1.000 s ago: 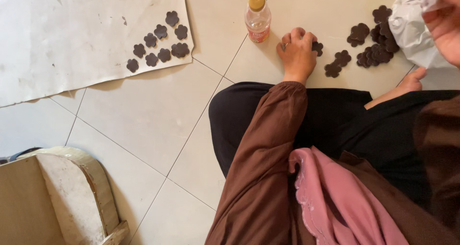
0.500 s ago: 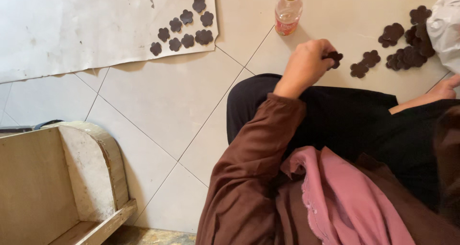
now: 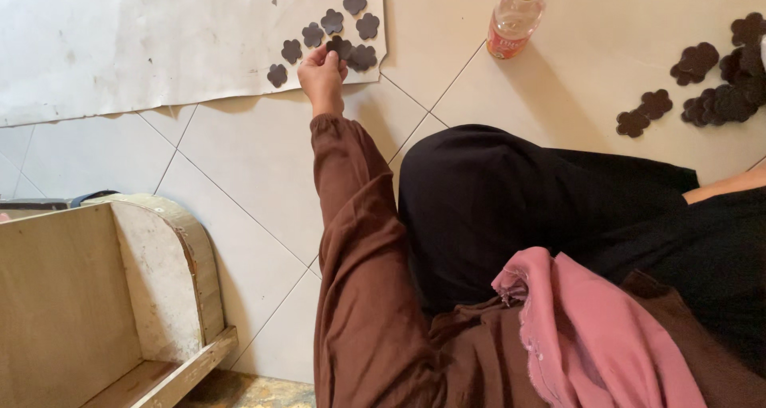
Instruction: The person sits on a tiled floor and wipes small dark flower-shaped pieces with a white cloth. They pick up each piece, rub it with the cloth, and place it back down, repeating the process for multiple items.
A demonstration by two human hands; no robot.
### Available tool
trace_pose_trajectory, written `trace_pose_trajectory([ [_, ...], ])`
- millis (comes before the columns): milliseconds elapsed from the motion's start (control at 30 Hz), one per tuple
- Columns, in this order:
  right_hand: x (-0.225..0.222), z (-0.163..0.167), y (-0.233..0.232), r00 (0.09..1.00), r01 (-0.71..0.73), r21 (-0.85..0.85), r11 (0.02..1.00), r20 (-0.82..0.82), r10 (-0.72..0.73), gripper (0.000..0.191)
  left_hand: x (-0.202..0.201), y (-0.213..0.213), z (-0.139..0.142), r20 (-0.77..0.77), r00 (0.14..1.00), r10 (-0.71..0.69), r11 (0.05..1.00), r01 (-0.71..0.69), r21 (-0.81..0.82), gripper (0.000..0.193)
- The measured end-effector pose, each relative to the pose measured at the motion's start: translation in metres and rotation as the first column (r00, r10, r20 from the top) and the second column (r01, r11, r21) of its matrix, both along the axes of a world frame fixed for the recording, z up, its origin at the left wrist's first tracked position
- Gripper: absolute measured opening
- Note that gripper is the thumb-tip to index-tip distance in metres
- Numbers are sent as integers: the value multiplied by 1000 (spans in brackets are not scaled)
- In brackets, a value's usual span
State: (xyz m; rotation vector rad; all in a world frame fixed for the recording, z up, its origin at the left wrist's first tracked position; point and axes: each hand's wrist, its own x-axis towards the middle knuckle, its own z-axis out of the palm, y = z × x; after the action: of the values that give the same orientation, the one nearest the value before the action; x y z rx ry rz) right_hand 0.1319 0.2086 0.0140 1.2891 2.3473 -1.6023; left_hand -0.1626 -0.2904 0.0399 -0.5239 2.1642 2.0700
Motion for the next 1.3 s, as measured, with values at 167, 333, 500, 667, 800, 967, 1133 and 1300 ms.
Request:
trace_pose_trajectory([
  [167, -1, 24, -5, 1000, 5, -1, 1000, -2, -5, 6, -5, 0, -2, 53, 994, 98, 995, -97, -24, 42],
  [333, -6, 41, -12, 993, 70, -125, 990, -88, -81, 5, 25, 10, 35, -264, 957, 116, 983, -149, -107, 39],
  [500, 7, 23, 7, 943, 134, -362, 923, -240, -231, 4, 104, 66, 100, -358, 871, -335, 933, 360, 3, 17],
  [667, 29, 13, 41, 830, 92, -615, 783, -387, -402, 4, 188, 171, 101, -245, 449, -860, 505, 818, -275, 18],
  [800, 36, 24, 53, 753, -3, -720, 694, -459, -472, 4, 224, 253, 43, -257, 306, -917, 399, 670, -626, 23],
  [967, 34, 45, 47, 740, 1, -760, 649, -436, -512, 6, 246, 291, -24, -67, 279, -958, 214, 539, -814, 45],
  [1133, 30, 58, 39, 733, 3, -769, 640, -434, -525, 9, 243, 304, -33, -274, 311, -910, 394, 439, -808, 67],
  [1300, 30, 64, 33, 731, -21, -762, 647, -453, -510, 13, 240, 308, -27, -266, 298, -917, 376, 414, -829, 56],
])
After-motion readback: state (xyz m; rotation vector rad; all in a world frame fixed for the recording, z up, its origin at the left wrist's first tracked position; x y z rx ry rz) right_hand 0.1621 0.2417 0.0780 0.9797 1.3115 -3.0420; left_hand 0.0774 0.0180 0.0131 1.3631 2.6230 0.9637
